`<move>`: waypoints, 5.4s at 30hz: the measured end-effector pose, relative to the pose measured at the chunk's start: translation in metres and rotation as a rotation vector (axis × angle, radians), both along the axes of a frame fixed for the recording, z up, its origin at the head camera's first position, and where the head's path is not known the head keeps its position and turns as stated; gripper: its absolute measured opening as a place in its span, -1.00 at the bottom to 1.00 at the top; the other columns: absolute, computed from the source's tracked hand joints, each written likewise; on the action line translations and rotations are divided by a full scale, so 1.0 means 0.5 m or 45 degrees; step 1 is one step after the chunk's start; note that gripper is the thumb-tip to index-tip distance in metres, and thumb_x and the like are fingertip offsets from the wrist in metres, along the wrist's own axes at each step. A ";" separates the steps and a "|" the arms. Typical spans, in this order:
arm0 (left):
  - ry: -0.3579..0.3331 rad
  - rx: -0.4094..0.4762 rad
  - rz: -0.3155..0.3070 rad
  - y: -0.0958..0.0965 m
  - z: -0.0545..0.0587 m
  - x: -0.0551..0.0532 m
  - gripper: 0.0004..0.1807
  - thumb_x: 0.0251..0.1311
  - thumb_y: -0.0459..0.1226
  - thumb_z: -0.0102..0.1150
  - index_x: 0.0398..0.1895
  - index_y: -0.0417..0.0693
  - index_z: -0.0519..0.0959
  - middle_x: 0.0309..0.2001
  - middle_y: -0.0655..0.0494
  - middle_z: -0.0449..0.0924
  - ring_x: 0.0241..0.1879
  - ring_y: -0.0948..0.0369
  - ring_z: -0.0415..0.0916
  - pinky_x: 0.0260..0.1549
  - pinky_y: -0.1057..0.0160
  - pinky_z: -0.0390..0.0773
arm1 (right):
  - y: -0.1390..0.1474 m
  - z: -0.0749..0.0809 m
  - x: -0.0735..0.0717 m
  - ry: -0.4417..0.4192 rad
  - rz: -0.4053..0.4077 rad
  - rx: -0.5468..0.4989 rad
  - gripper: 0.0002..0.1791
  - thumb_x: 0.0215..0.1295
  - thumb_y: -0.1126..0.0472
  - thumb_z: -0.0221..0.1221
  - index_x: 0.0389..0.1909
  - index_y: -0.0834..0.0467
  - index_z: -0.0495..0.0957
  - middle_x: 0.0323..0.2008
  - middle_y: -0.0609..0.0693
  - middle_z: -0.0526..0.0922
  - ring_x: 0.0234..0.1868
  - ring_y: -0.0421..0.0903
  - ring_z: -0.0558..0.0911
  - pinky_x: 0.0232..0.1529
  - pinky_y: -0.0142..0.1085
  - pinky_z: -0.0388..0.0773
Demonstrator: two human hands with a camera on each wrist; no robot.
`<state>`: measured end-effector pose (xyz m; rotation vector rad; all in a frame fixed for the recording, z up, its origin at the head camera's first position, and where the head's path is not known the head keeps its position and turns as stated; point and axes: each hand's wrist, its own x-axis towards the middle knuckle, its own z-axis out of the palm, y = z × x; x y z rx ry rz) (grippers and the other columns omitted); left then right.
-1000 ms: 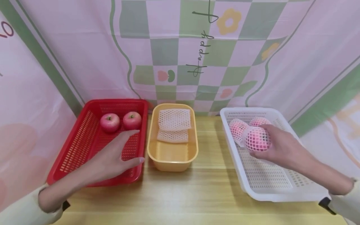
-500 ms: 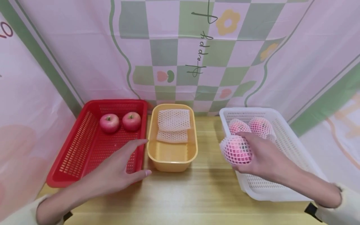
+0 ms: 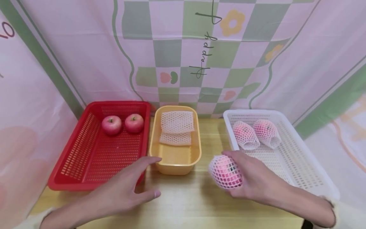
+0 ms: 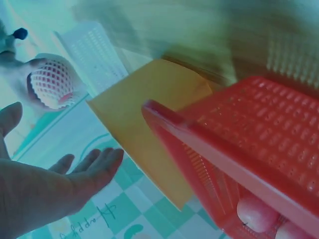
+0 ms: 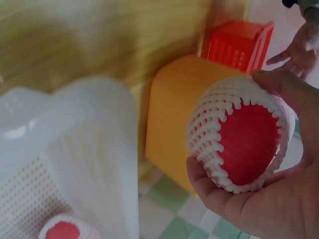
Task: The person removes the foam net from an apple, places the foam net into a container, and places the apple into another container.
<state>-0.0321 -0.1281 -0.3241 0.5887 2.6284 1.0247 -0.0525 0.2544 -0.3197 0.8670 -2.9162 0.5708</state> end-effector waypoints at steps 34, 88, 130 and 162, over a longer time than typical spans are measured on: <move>-0.176 0.572 -0.208 0.086 -0.151 0.010 -0.55 0.46 -0.20 0.32 0.32 -0.13 0.52 0.28 -0.02 0.58 0.28 -0.01 0.57 0.22 0.18 0.64 | -0.095 -0.099 0.054 -0.198 0.309 -0.072 0.08 -0.30 0.13 0.65 0.39 0.17 0.41 0.19 -0.05 0.62 0.11 -0.15 0.65 0.13 -0.18 0.70; -0.606 0.766 -0.047 0.162 -0.235 0.014 -0.22 -0.03 -0.55 0.36 0.39 -0.27 0.46 0.19 -0.01 0.62 0.09 0.22 0.63 -0.01 0.41 0.67 | -0.130 -0.148 0.060 -0.393 0.321 -0.207 0.06 -0.04 0.00 0.61 0.52 0.01 0.33 0.36 -0.12 0.53 0.30 -0.13 0.57 0.28 -0.10 0.61; -0.526 0.739 -0.070 0.129 -0.226 0.014 -0.04 -0.14 -0.55 0.46 0.48 -0.01 0.43 0.24 0.01 0.59 0.09 0.28 0.61 0.02 0.37 0.62 | -0.112 -0.143 0.058 -0.119 0.497 -0.367 -0.42 0.49 0.05 0.31 0.40 0.25 0.53 0.28 0.10 0.66 0.20 -0.01 0.72 0.14 -0.28 0.69; -0.540 0.681 -0.025 0.059 -0.159 0.029 -0.21 0.02 -0.17 0.66 0.37 0.14 0.53 0.16 0.12 0.66 0.14 0.16 0.65 0.04 0.31 0.68 | -0.062 0.005 0.008 0.167 0.452 -0.376 -0.62 0.03 0.49 0.52 -0.12 0.10 0.82 -0.18 -0.08 0.85 -0.17 -0.13 0.83 -0.09 -0.51 0.69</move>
